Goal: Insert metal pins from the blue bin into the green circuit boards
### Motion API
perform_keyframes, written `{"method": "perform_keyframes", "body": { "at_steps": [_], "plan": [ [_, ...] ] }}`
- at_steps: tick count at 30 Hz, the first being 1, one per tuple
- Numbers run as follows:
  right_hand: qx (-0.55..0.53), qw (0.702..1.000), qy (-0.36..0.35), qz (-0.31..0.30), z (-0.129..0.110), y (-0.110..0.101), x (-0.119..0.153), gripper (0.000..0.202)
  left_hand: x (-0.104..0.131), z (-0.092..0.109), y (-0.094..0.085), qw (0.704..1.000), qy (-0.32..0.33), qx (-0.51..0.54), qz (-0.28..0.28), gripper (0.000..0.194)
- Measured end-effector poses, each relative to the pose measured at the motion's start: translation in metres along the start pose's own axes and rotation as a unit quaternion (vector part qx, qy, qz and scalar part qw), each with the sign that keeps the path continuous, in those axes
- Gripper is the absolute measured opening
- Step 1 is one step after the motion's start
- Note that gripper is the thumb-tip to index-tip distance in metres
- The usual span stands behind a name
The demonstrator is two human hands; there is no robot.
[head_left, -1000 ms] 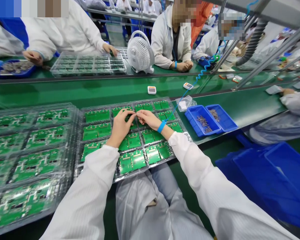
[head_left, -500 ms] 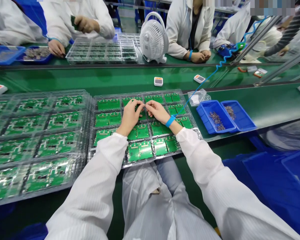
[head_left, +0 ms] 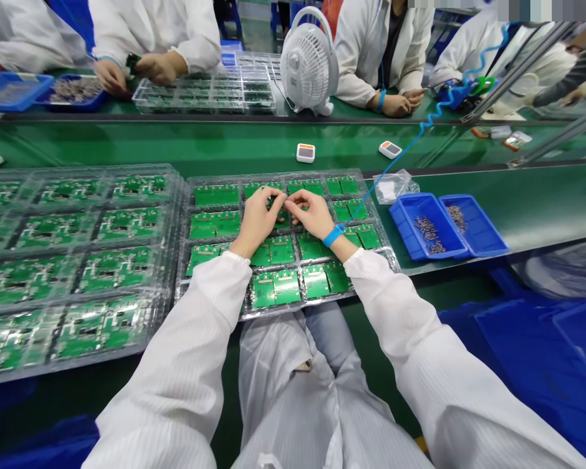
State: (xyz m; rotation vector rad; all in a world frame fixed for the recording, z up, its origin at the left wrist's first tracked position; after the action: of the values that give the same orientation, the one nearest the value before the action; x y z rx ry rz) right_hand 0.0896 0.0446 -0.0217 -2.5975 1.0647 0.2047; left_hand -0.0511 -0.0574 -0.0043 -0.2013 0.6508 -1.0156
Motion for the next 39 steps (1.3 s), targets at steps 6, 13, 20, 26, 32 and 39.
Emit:
{"method": "perform_keyframes", "body": {
  "at_steps": [6,13,20,26,32,39],
  "plan": [
    [-0.056,0.996,0.058,0.038,0.003,-0.002,-0.002,0.048,0.005,0.002,-0.001,1.000,0.024,-0.010,-0.017,0.049],
    [-0.088,0.992,0.070,0.052,0.005,-0.004,-0.004,0.047,0.004,-0.003,0.000,0.997,0.028,-0.078,0.006,0.042],
    [-0.101,0.991,0.074,0.053,0.009,-0.002,-0.005,0.045,0.006,0.009,-0.002,0.996,0.048,-0.070,-0.009,0.032],
    [-0.097,0.990,0.079,0.061,0.009,-0.002,-0.005,0.044,0.006,0.009,-0.002,0.996,0.051,-0.068,-0.020,0.034],
    [-0.102,0.990,0.074,0.061,0.008,-0.002,-0.005,0.044,0.006,0.011,-0.001,0.996,0.049,-0.068,-0.020,0.034],
    [-0.100,0.990,0.083,0.058,0.008,-0.002,-0.005,0.041,0.007,0.012,0.000,0.996,0.049,-0.067,-0.037,0.035]
  ]
}}
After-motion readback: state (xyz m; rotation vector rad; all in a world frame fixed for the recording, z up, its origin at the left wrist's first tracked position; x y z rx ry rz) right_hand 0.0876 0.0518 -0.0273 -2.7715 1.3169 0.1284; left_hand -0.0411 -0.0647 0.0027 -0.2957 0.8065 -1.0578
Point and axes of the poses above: each hand's wrist, its own x-axis away from the middle knuckle, its own y-axis out of the palm, z = x × y, the point moved 3 cm from there along -x, towards the middle knuckle, and after that the axes turned 3 degrees about -z, right-handed, at the moved point
